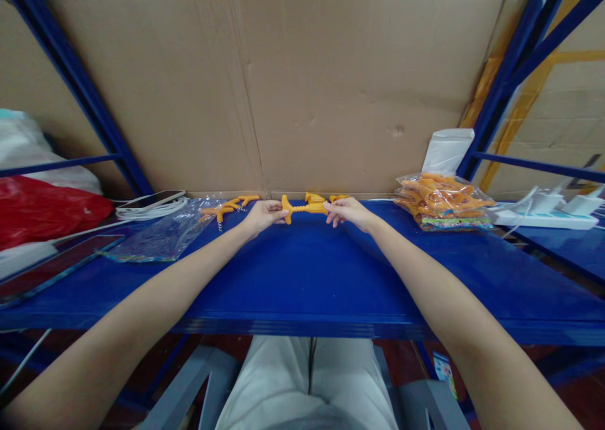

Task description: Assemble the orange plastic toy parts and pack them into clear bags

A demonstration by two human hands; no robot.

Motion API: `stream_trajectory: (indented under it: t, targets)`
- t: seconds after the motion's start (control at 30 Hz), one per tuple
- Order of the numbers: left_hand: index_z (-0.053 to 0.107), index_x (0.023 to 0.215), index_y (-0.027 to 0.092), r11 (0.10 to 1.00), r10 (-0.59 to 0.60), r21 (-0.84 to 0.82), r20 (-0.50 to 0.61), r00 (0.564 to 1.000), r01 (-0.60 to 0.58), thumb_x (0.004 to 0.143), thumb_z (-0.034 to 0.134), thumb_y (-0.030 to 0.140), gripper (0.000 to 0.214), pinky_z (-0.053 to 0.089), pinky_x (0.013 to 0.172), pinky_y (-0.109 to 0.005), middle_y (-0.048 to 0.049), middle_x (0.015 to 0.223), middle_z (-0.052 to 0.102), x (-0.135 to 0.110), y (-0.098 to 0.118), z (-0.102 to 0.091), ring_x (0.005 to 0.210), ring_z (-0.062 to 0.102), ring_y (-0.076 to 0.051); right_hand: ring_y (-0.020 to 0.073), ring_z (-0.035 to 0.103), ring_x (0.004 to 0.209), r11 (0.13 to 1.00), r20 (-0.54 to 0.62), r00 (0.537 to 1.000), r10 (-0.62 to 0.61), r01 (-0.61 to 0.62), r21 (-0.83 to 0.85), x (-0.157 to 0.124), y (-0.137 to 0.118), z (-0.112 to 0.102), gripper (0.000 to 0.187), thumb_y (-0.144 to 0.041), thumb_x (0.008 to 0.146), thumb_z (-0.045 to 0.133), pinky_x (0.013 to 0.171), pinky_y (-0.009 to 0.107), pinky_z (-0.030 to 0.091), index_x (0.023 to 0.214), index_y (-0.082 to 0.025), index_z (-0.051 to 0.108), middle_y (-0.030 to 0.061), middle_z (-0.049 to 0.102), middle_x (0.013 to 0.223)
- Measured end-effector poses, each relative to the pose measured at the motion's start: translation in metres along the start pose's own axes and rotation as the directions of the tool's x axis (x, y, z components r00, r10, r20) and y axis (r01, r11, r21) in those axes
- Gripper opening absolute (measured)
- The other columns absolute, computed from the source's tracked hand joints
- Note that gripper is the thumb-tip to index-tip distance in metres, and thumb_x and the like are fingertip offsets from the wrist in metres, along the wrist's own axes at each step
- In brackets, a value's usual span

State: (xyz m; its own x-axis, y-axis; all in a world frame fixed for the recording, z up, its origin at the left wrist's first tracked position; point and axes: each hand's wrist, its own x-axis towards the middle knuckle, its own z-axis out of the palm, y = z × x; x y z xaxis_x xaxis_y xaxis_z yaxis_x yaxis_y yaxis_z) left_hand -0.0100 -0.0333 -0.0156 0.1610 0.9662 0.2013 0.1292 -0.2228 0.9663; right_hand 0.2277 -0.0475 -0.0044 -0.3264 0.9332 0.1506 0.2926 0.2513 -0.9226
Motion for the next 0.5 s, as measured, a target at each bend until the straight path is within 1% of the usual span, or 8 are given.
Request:
stream_trajectory:
  t: [0.07, 0.17, 0.23, 0.27, 0.33, 0.4, 0.43, 0.5]
  targets:
    - [0.064, 0.080, 0.009, 1.000, 0.003, 0.001, 0.000, 1.000, -0.003, 0.066, 0.067, 0.007, 0.014, 0.055, 0.070, -0.030, -0.0017, 0.068, 0.067, 0.0005, 0.0000, -0.0005, 0.063, 0.063, -0.011, 0.0072, 0.053, 0.043, 0.999, 0.001, 1.000, 0.028, -0.028, 0.026, 0.0005, 0.0004, 0.0017, 0.041, -0.050, 0.076, 0.057, 0.045, 0.020, 0.035, 0.062, -0.011, 0.058, 0.0057, 0.063, 0.057]
    - [0.064, 0.081, 0.009, 1.000, 0.016, -0.011, 0.002, 1.000, -0.016, 0.066, 0.068, 0.009, 0.015, 0.055, 0.071, -0.030, -0.0019, 0.070, 0.068, 0.0014, 0.0004, -0.0015, 0.065, 0.064, -0.012, 0.0088, 0.053, 0.042, 0.995, 0.006, 0.996, 0.084, -0.084, 0.055, 0.0007, 0.0011, 0.0027, 0.045, -0.053, 0.080, 0.049, 0.042, 0.021, 0.035, 0.066, -0.011, 0.057, 0.0061, 0.061, 0.054]
    - [0.064, 0.080, 0.009, 1.000, 0.015, -0.011, 0.005, 1.000, -0.015, 0.066, 0.067, 0.008, 0.014, 0.055, 0.071, -0.030, -0.0019, 0.070, 0.068, 0.0019, 0.0007, -0.0018, 0.065, 0.064, -0.012, 0.0090, 0.054, 0.043, 0.994, 0.027, 0.994, 0.103, -0.104, 0.021, 0.0003, 0.0019, 0.0014, 0.044, -0.053, 0.081, 0.048, 0.040, 0.020, 0.034, 0.073, -0.011, 0.058, 0.0077, 0.064, 0.060]
    - [0.064, 0.080, 0.009, 1.000, 0.008, -0.006, 0.005, 1.000, -0.008, 0.067, 0.067, 0.007, 0.013, 0.055, 0.070, -0.030, -0.0018, 0.070, 0.067, 0.0021, 0.0007, -0.0019, 0.064, 0.064, -0.011, 0.0090, 0.055, 0.044, 0.995, 0.038, 0.995, 0.095, -0.095, -0.007, 0.0000, 0.0025, 0.0004, 0.041, -0.051, 0.080, 0.051, 0.040, 0.020, 0.035, 0.080, -0.011, 0.058, 0.0085, 0.066, 0.067]
    - [0.064, 0.079, 0.010, 1.000, -0.011, 0.007, 0.007, 1.000, 0.011, 0.067, 0.065, 0.005, 0.013, 0.055, 0.069, -0.029, -0.0016, 0.069, 0.067, 0.0024, 0.0007, -0.0019, 0.062, 0.063, -0.010, 0.0088, 0.058, 0.049, 0.997, 0.044, 0.998, 0.038, -0.035, -0.064, 0.0000, 0.0040, -0.0015, 0.041, -0.044, 0.075, 0.061, 0.042, 0.019, 0.038, 0.101, -0.013, 0.056, 0.0087, 0.067, 0.083]
    - [0.064, 0.080, 0.010, 0.999, -0.027, 0.018, 0.007, 1.000, 0.027, 0.069, 0.064, 0.005, 0.012, 0.055, 0.068, -0.028, -0.0018, 0.069, 0.067, 0.0027, 0.0003, -0.0021, 0.061, 0.063, -0.010, 0.0096, 0.061, 0.058, 0.990, 0.026, 0.998, -0.061, 0.064, -0.122, 0.0013, 0.0058, -0.0020, 0.057, -0.034, 0.067, 0.070, 0.050, 0.020, 0.045, 0.117, -0.017, 0.050, 0.0084, 0.065, 0.098]
    - [0.064, 0.080, 0.010, 0.999, -0.030, 0.022, 0.007, 1.000, 0.030, 0.069, 0.064, 0.005, 0.012, 0.055, 0.068, -0.028, -0.0021, 0.070, 0.067, 0.0029, -0.0001, -0.0023, 0.062, 0.063, -0.010, 0.0108, 0.062, 0.064, 0.981, 0.012, 0.993, -0.117, 0.118, -0.156, 0.0024, 0.0066, -0.0016, 0.062, -0.030, 0.064, 0.073, 0.056, 0.022, 0.048, 0.120, -0.018, 0.049, 0.0087, 0.064, 0.103]
    - [0.064, 0.082, 0.009, 0.999, -0.025, 0.028, 0.007, 1.000, 0.025, 0.069, 0.064, 0.006, 0.013, 0.055, 0.068, -0.028, -0.0031, 0.072, 0.068, 0.0035, -0.0011, -0.0029, 0.064, 0.063, -0.010, 0.0143, 0.063, 0.077, 0.947, -0.017, 0.976, -0.219, 0.208, -0.244, 0.0051, 0.0079, 0.0001, 0.060, -0.027, 0.062, 0.073, 0.068, 0.027, 0.050, 0.117, -0.016, 0.053, 0.0098, 0.062, 0.107]
